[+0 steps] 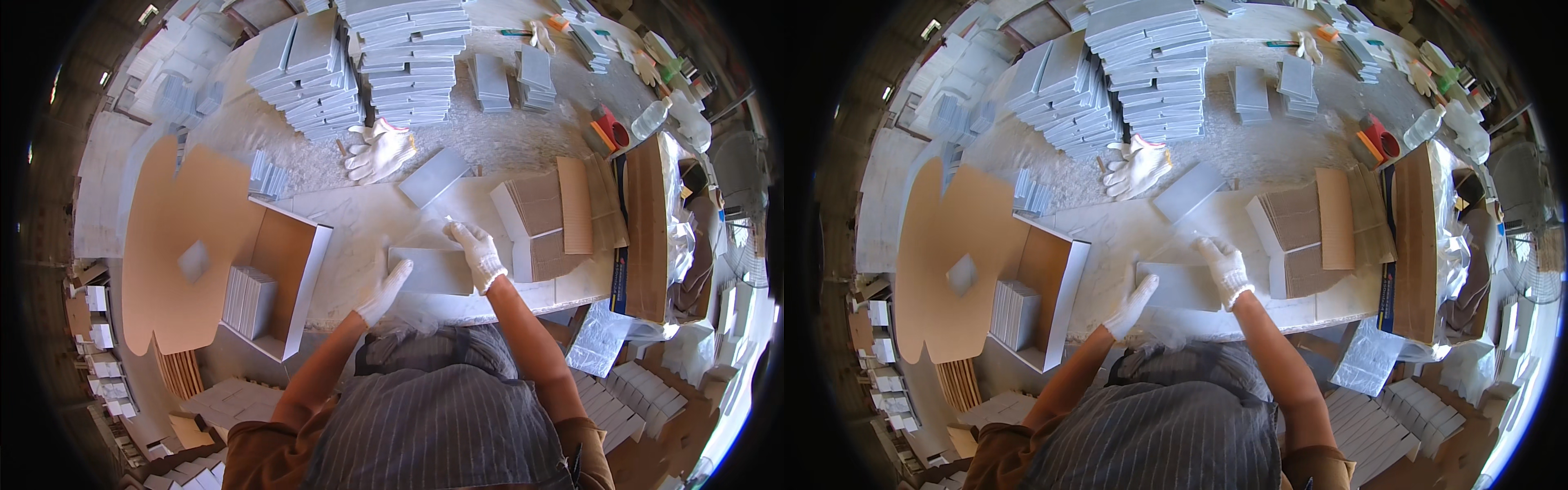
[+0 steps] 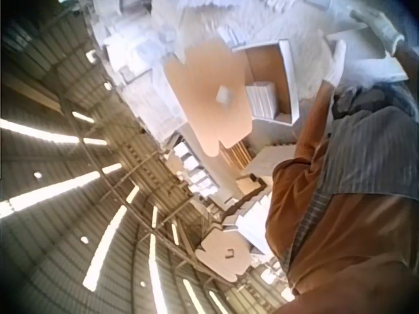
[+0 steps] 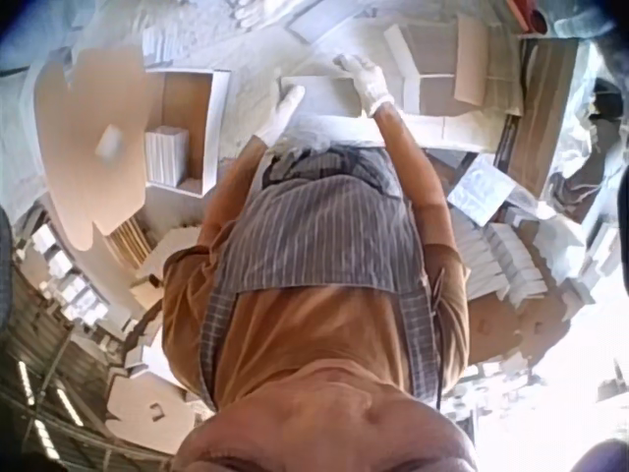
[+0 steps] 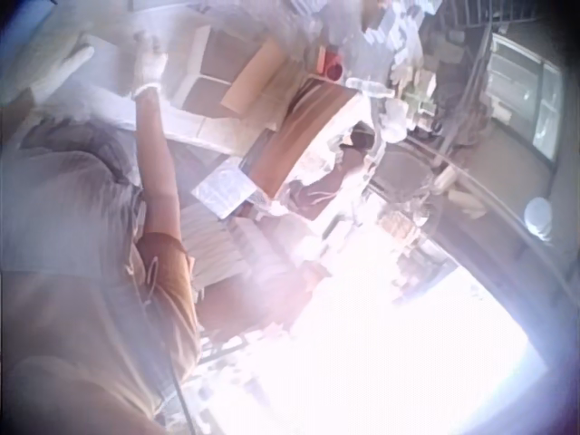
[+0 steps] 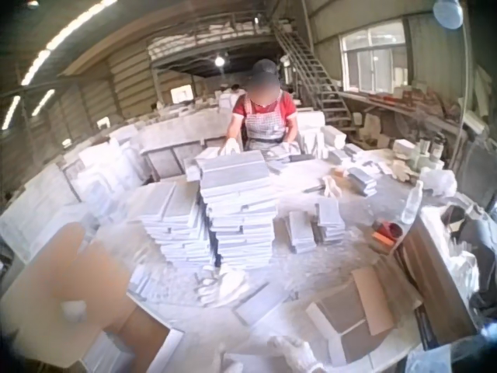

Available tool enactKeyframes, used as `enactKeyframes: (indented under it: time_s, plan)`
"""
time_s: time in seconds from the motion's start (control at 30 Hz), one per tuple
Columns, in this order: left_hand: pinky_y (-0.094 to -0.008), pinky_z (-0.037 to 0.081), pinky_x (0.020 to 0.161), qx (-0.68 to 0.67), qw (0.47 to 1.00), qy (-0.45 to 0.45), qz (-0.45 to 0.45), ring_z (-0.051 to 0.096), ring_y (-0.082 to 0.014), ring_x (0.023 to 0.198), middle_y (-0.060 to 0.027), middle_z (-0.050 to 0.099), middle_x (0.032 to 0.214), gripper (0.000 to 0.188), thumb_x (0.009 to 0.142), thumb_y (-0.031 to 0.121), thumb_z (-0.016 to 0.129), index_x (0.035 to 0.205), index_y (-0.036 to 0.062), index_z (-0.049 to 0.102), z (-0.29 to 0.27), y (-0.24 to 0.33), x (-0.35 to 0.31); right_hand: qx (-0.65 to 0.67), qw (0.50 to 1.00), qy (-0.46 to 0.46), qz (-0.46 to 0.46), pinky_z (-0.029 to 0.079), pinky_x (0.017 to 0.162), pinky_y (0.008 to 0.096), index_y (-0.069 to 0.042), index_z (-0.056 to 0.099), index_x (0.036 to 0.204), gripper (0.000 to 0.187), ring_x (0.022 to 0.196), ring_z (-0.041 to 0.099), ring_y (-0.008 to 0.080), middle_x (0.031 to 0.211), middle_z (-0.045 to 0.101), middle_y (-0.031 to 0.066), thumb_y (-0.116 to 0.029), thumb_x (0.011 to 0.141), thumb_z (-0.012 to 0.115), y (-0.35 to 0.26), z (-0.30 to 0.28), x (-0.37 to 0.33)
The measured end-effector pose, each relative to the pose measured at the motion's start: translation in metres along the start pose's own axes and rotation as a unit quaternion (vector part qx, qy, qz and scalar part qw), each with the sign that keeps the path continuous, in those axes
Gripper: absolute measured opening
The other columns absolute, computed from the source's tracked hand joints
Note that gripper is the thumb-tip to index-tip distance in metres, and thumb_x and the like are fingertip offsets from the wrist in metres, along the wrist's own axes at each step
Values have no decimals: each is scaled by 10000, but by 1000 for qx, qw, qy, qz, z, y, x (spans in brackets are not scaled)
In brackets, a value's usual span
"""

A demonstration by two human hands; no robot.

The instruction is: The person stacks gray rectangular tiles by hand on a workbench and places them into a cardboard box. The person repeatedly picks up tiles, aligns them, and stacks them into neat piles before transferring stacks into the box.

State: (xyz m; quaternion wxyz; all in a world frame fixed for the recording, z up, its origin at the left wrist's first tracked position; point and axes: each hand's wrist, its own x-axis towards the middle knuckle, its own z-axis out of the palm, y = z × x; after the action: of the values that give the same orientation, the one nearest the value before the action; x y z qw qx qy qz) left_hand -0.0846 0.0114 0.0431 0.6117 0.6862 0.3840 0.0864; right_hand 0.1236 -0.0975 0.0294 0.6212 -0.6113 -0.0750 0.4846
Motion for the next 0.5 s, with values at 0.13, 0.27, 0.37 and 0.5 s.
enactKeyframes:
  time_s: [0.13, 0.27, 0.37, 0.5]
  plan:
    - [-389, 324, 1190, -22, 1000, 0, 7, 399, -302, 1440, -232, 402, 1540, 921, 987, 454, 657, 1589, -52, 178, 3, -11, 10, -22, 998, -45, -29, 458, 1023, 319, 26, 703, 1191, 340, 1100, 627, 157, 1153, 716, 66, -262, 1022, 641, -14, -5, -5]
    - [-364, 426, 1110, -38, 991, -121, -40, 576, -261, 1278, -192, 599, 1374, 826, 948, 451, 716, 1516, -52, 391, -21, -1, 38, -137, 980, -99, -108, 474, 1009, 345, -15, 730, 1173, 279, 1104, 637, 194, 1147, 721, 76, -231, 1021, 641, -34, -11, -9]
    - [-349, 482, 1032, -7, 988, -154, 3, 641, -202, 1143, -126, 692, 1214, 665, 929, 428, 746, 1375, -34, 574, -29, 30, 48, -257, 922, -114, -265, 487, 983, 365, -76, 768, 1092, 192, 1065, 664, 223, 1095, 744, 85, -202, 978, 679, -52, -9, -29]
    - [-319, 475, 1028, -133, 969, -201, -47, 633, -155, 1135, -76, 714, 1198, 223, 902, 183, 774, 1064, 40, 718, -50, 45, 49, -411, 772, -119, -470, 507, 934, 409, -100, 779, 1001, 173, 1082, 652, 295, 1110, 708, 92, -159, 840, 794, -72, -9, -75]
